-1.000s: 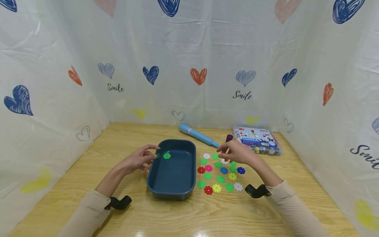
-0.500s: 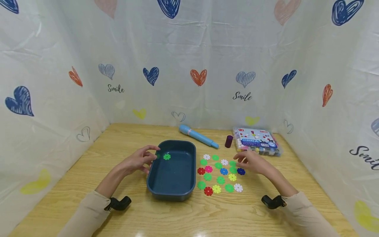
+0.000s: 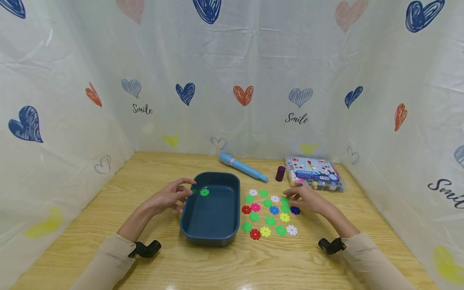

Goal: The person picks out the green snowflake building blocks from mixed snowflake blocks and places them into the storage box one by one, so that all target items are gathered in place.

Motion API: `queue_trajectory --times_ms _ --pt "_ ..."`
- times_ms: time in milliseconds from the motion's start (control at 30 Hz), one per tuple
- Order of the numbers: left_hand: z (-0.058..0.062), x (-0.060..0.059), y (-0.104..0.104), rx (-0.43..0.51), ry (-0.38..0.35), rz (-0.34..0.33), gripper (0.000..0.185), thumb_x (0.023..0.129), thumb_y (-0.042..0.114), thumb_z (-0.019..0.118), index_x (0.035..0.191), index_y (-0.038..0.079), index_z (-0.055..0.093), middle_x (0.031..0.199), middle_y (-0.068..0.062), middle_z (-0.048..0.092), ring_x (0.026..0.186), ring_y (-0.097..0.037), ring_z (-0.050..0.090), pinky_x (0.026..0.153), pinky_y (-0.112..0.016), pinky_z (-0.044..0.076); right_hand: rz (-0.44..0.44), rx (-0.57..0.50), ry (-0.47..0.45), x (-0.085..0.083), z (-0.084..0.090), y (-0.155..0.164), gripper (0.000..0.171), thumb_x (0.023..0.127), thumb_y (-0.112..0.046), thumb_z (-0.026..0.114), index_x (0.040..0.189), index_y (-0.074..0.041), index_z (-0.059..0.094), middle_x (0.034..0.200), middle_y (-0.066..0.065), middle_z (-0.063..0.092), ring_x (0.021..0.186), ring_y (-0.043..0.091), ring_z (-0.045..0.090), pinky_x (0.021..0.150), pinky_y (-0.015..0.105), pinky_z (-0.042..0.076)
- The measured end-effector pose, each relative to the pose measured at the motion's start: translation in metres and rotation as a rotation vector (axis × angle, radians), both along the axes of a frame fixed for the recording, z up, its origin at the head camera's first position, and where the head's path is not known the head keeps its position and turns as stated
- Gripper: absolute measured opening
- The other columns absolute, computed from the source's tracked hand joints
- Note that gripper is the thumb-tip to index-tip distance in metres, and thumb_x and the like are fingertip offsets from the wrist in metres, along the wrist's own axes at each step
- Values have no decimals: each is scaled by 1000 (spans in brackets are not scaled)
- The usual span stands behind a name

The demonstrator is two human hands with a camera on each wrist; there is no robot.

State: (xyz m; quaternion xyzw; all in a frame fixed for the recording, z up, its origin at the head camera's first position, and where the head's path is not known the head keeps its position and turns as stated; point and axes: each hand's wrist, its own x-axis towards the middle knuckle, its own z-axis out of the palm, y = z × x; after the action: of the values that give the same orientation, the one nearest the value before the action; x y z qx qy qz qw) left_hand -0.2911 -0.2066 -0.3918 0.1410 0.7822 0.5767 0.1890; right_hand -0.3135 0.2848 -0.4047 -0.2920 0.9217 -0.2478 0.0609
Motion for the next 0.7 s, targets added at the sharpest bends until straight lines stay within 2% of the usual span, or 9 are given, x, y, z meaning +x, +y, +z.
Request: queue_trajectory --times_ms 200,400,700 --pt "-1 0 0 -7 5 4 53 102 20 53 148 5 33 115 -25 53 74 -17 57 56 -33 58 13 37 25 -3 0 -1 32 93 -6 63 124 4 63 112 17 70 96 26 68 77 27 56" --pt "0 0 1 -9 5 5 51 102 19 52 147 5 33 117 -26 52 74 -17 57 57 -33 58 26 67 52 -5 1 -4 31 92 -5 64 121 6 65 109 16 71 94 27 68 77 30 58" --pt "1 -1 1 -18 11 4 51 102 20 53 147 6 34 116 -24 54 74 -17 57 58 -33 58 0 120 32 -5 4 -12 28 92 -8 65 119 0 68 105 12 72 89 21 67 73 30 56"
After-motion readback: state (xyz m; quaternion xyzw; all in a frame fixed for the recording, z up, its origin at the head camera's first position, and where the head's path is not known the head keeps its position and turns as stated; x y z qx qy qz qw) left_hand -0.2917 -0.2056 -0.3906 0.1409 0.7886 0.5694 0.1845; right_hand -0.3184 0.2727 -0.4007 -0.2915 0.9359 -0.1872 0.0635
